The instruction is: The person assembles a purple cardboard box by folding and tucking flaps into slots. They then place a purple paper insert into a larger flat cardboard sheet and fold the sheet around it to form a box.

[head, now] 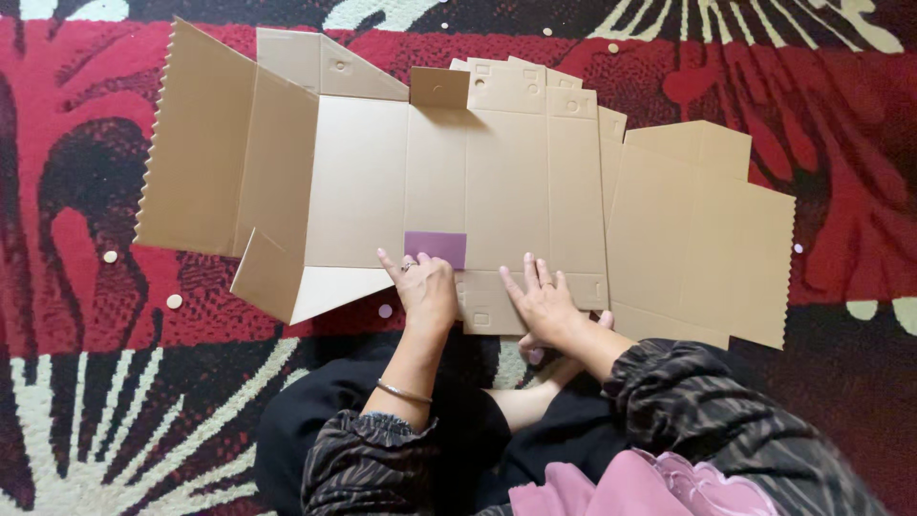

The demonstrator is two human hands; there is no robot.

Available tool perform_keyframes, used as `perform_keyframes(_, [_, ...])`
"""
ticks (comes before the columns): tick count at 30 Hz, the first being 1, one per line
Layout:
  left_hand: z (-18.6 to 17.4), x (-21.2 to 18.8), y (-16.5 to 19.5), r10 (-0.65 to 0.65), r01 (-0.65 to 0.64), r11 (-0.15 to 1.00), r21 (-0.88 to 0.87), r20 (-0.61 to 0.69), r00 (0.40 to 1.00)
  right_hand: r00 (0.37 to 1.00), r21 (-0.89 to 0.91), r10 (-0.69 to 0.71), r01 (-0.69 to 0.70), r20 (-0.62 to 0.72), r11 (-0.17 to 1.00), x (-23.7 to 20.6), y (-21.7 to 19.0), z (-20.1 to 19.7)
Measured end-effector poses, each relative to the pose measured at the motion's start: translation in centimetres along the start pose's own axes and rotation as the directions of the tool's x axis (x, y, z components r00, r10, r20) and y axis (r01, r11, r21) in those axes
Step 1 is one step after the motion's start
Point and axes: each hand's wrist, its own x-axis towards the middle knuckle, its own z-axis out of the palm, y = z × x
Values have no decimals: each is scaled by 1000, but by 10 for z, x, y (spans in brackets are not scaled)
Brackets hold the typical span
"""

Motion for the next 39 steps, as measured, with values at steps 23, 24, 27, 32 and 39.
perform_keyframes(23, [-28, 3, -19, 351, -304, 852, -426, 35, 936, 931, 442, -194, 40, 308, 896, 25, 60, -76])
perform_keyframes(24, [-26, 5, -18, 325, -297, 845, -445, -13, 945, 928, 455, -198, 36, 315, 890, 27, 64, -74])
perform_keyframes(27, [-21, 9, -16, 305, -283, 839, -464, -28, 952, 924, 429, -204, 49, 324, 902, 28, 71, -69])
perform_keyframes(32, [-19, 9, -18, 342, -311, 801, -511, -34, 939, 939, 347, -172, 62, 297, 936, 21, 54, -66])
perform_keyframes(39, [-21, 9, -19, 357, -269, 800, -537, 65, 932, 945, 391, -167, 46, 282, 919, 26, 51, -59])
